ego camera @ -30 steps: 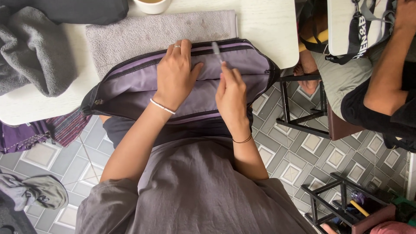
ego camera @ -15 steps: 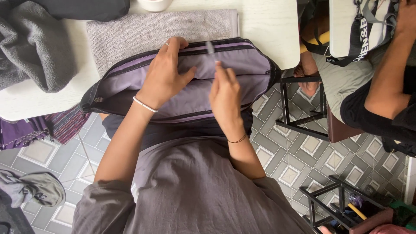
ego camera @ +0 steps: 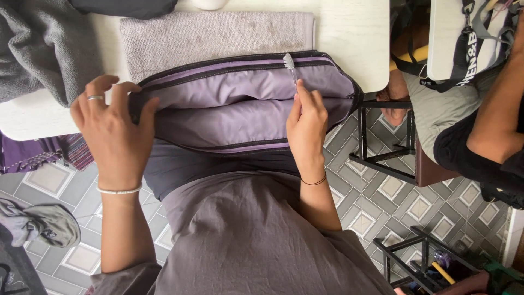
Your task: The person cleans the interior and exterior of a black bag with purple accents. They first wipe the inside lining with a small tool, then apply a balm from a round container to the exterior surface using a sponge applicator.
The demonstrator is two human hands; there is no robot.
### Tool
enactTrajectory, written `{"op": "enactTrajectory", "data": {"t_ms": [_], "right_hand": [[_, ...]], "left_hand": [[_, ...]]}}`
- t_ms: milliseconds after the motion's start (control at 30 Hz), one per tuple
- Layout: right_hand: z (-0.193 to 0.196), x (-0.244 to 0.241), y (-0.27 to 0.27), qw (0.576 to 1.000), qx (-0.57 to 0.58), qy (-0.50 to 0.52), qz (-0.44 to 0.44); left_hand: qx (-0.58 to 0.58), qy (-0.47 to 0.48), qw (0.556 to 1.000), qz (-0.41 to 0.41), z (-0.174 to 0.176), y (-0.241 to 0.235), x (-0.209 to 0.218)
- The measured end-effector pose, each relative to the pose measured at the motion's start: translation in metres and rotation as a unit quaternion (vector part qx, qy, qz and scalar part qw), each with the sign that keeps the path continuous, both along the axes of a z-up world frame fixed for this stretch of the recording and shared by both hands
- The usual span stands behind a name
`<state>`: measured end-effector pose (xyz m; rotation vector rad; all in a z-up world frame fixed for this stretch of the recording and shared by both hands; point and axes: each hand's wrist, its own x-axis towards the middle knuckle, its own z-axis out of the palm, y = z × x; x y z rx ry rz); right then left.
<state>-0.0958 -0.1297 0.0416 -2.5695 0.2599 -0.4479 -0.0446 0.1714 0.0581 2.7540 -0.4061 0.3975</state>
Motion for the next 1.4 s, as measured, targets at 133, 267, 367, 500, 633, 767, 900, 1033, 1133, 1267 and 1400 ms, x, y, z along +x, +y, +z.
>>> {"op": "enactTrajectory", "data": {"t_ms": [133, 267, 367, 500, 633, 767, 900, 1033, 1133, 1267, 1400], "right_hand": [[-0.01, 0.008, 0.037, 0.999, 0.004, -0.001, 0.036], [-0.024, 0.016, 0.077, 0.988, 0.055, 0.008, 0.141], [-0.02, 0.018, 0.08, 0.986, 0.039, 0.013, 0.164], [-0.01, 0.011, 0.052, 0.996, 0.024, -0.007, 0.087], [-0.013, 0.006, 0.05, 0.997, 0.028, -0.005, 0.071], [-0.018, 0.011, 0.068, 0.986, 0.07, 0.005, 0.152], [-0.007, 0.018, 0.054, 0.991, 0.051, -0.019, 0.12], [-0.009, 0.019, 0.059, 0.984, 0.076, -0.019, 0.158], [-0.006, 0.023, 0.073, 0.969, 0.099, -0.007, 0.228], [-0.005, 0.026, 0.083, 0.97, 0.09, 0.006, 0.228], [-0.008, 0.029, 0.08, 0.976, 0.077, -0.016, 0.203]], "left_hand": [[-0.05, 0.055, 0.996, 0.044, -0.013, 0.011, -0.001], [-0.148, 0.056, 0.987, 0.007, -0.024, 0.017, 0.013], [-0.191, 0.07, 0.979, -0.006, -0.03, 0.023, 0.023], [-0.229, 0.12, 0.965, 0.034, -0.042, 0.031, 0.031], [-0.222, 0.121, 0.967, 0.035, -0.049, 0.031, 0.035], [-0.237, 0.133, 0.962, 0.041, -0.052, 0.031, 0.037], [-0.256, 0.15, 0.954, 0.047, -0.05, 0.035, 0.038], [-0.291, 0.141, 0.945, 0.044, -0.061, 0.04, 0.036], [-0.3, 0.134, 0.944, 0.027, -0.063, 0.043, 0.036], [-0.321, 0.135, 0.937, 0.036, -0.063, 0.045, 0.036], [-0.323, 0.13, 0.936, 0.041, -0.064, 0.045, 0.034]]}}
